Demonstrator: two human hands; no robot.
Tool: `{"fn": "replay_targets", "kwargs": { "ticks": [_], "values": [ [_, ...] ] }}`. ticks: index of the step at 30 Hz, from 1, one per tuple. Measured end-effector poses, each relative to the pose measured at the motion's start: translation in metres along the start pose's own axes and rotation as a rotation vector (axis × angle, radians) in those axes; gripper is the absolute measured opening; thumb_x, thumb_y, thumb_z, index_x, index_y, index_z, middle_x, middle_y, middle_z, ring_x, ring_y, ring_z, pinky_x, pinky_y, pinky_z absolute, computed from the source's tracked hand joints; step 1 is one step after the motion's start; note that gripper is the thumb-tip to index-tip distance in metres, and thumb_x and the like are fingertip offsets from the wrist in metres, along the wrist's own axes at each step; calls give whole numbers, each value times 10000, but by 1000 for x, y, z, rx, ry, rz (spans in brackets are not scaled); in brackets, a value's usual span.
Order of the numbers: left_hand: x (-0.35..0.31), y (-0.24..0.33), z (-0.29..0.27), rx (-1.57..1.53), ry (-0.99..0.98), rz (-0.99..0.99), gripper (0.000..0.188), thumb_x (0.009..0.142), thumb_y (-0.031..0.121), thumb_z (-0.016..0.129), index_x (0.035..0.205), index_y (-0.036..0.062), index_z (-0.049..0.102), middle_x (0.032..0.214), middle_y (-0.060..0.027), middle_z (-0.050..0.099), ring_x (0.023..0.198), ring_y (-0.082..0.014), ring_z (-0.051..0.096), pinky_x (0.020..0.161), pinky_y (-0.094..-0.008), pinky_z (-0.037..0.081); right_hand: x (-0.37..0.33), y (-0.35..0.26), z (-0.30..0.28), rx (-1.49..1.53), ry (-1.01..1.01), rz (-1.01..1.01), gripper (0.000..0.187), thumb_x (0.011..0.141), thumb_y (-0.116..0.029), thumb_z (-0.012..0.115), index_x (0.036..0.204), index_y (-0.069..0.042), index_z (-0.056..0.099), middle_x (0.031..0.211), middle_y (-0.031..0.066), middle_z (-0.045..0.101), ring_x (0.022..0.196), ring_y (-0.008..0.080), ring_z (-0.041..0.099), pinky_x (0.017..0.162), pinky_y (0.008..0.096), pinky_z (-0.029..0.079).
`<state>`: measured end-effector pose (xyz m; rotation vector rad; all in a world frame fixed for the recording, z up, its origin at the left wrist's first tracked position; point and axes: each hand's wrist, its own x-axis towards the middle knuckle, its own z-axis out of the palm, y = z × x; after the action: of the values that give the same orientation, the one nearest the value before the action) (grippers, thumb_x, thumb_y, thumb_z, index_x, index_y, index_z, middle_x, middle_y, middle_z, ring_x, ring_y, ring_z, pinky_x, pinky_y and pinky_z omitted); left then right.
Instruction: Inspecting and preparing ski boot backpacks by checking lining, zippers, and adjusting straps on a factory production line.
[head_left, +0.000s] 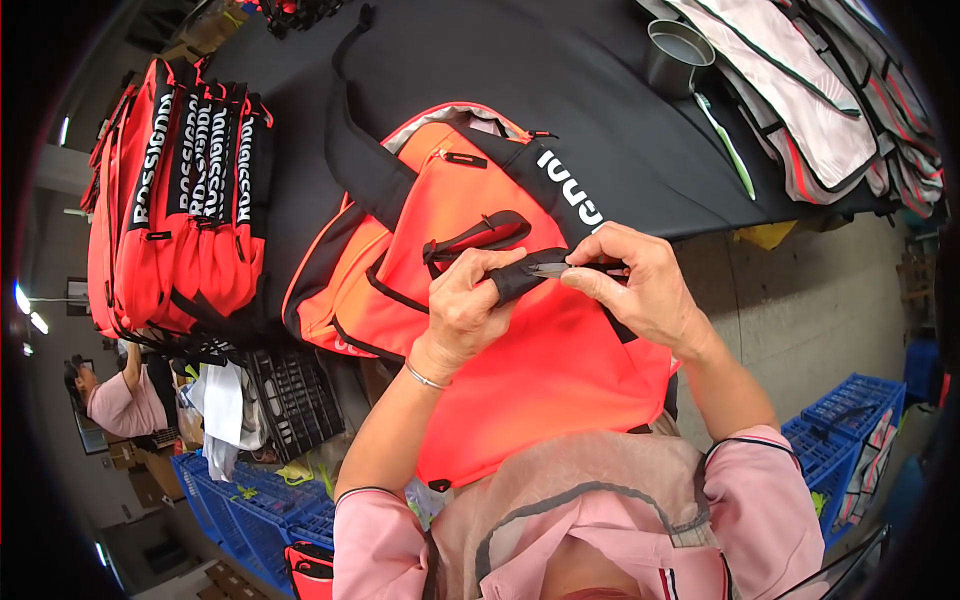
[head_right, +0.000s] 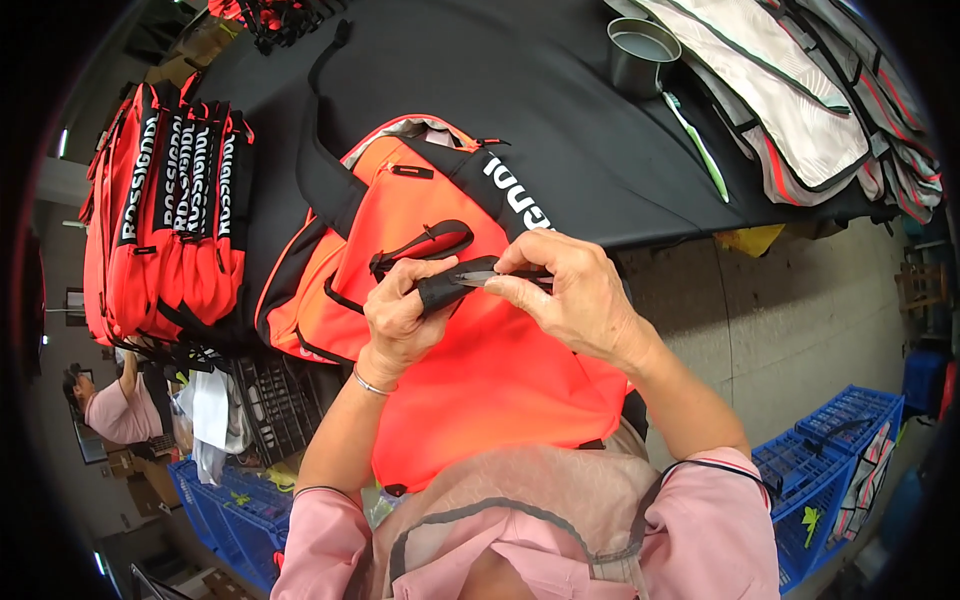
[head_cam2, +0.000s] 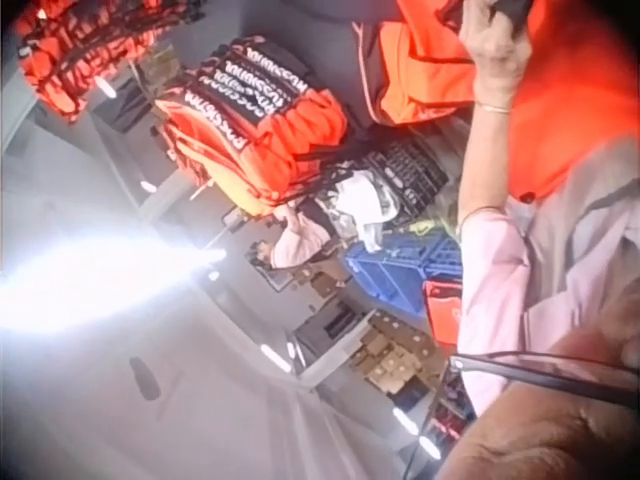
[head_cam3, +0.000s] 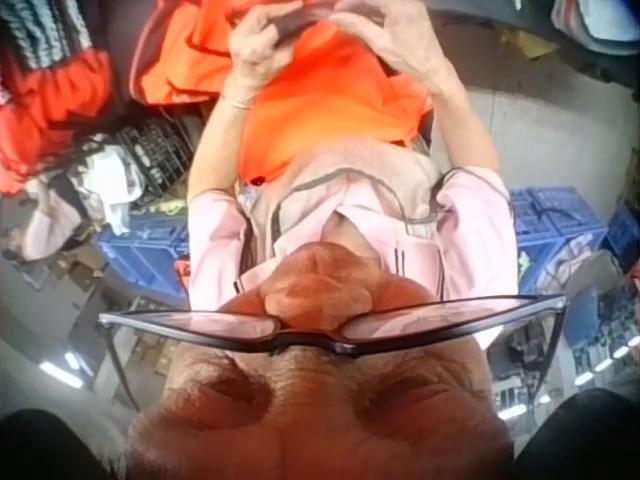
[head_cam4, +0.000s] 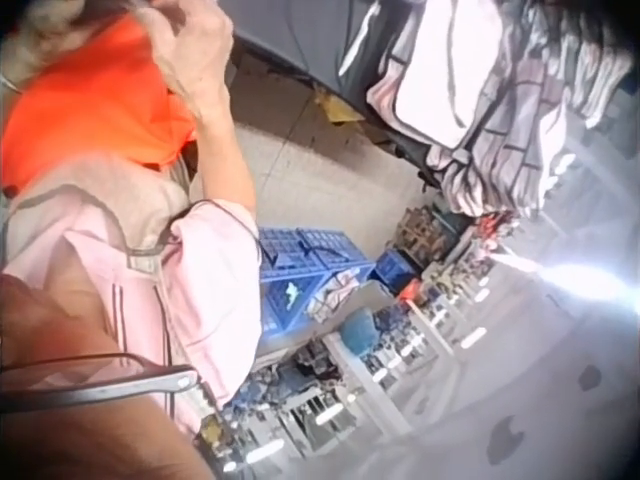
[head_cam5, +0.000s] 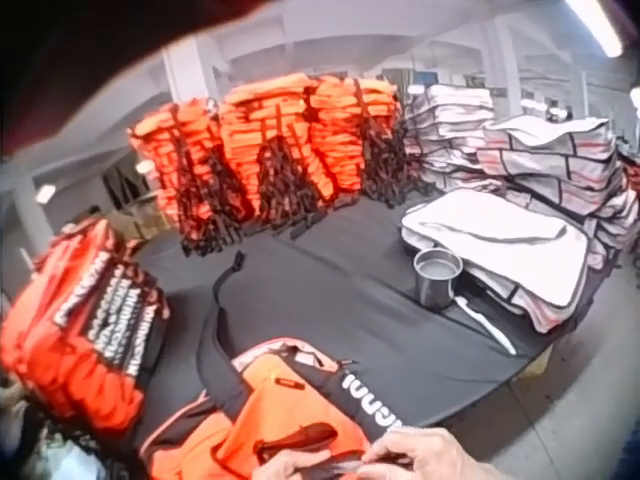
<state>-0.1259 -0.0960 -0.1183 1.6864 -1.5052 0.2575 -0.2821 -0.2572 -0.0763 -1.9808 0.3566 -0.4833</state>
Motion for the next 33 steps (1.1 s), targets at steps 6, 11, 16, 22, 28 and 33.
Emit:
{"fn": "replay_targets", "kwargs": {
  "ticks": [6,11,16,22,28,33],
  "values": [
    [-5,-1,5,-77,-21,-25,290,637,-59,764,911,26,717,948,-83,708,806,-218,678,674,-306,575,6,2,-8,222,-155,304,154,856,-103,735,867,24,651,745,50,636,658,117,580,607,282,477],
    [-6,-4,5,-94,-11,-59,276,669,-61,805,922,35,751,932,-117,712,789,-219,706,672,-295,578,5,5,-2,225,-91,216,114,862,-72,732,871,10,653,714,-8,596,606,39,523,554,205,434],
    [-14,-2,5,-105,-70,-87,287,649,-80,800,911,19,737,951,-110,704,821,-233,701,711,-312,581,3,10,-2,126,-113,186,98,849,-56,732,840,5,656,727,-11,602,660,38,537,582,211,442],
    [-7,12,-6,232,-46,437,218,774,143,738,991,143,717,1395,37,515,1291,-199,472,1114,-408,422,-5,24,-12,638,107,464,394,920,-354,705,1113,-29,592,849,-14,572,581,0,402,496,166,317],
    [6,10,-25,329,-122,642,300,807,133,708,1105,166,714,1306,69,545,1098,-153,548,979,-349,483,-27,22,6,891,-219,750,333,895,-366,735,874,-65,592,642,-87,412,483,9,288,420,199,206],
    [7,8,-44,398,-71,593,325,715,123,714,1035,174,746,1019,1,551,905,-159,566,729,-317,479,-28,15,8,1027,-414,655,252,845,-206,792,903,-60,594,663,-75,445,506,6,321,436,193,221]
  ]
}}
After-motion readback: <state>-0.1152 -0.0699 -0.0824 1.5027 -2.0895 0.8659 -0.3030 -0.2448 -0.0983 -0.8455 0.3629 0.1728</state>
